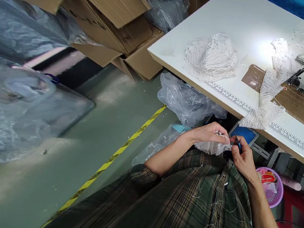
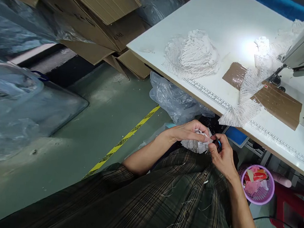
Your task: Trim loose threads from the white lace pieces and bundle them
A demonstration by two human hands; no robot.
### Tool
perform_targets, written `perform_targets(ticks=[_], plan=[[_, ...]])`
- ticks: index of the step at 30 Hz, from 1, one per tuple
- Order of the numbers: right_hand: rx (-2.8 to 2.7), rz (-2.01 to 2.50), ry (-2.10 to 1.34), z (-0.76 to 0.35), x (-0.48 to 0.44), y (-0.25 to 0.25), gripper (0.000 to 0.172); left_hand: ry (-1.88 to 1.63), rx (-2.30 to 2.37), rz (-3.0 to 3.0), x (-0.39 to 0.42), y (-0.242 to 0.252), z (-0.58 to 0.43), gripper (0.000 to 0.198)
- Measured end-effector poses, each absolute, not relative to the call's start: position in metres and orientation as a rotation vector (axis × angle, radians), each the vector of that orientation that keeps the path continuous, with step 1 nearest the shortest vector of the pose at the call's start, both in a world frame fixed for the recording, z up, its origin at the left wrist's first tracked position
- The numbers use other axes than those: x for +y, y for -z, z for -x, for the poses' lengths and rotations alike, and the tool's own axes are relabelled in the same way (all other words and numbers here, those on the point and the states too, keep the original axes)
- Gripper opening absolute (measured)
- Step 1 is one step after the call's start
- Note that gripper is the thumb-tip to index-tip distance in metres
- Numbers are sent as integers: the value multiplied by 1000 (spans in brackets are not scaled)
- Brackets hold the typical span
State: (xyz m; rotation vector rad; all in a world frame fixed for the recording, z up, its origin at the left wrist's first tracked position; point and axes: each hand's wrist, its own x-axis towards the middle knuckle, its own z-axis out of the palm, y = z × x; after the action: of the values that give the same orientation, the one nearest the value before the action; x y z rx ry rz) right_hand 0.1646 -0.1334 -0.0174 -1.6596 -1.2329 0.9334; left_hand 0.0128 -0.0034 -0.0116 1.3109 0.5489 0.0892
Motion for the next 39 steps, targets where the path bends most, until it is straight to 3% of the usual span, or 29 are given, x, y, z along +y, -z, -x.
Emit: perform_targets(ticks=[8,13,22,31,39], plan=[[-869,1617,-1216,-178,-143,22,48,-195,644,-1386,-10,57,2,58],[-778,1604,-1139,-192,-148,31,49,-225,880,-1692,-9,77,14,56],[-823,1649,-923,-186,-138,40,46,-74,1056,-1856,-4,64,18,52],[-1029,1603,-933,-181,-128,43,37,-28,359,-1781,-22,-9,13,13],[-1209,1393,-1097,-163,-126,28,28,-366,433,-2077,-18,-22,5,7]])
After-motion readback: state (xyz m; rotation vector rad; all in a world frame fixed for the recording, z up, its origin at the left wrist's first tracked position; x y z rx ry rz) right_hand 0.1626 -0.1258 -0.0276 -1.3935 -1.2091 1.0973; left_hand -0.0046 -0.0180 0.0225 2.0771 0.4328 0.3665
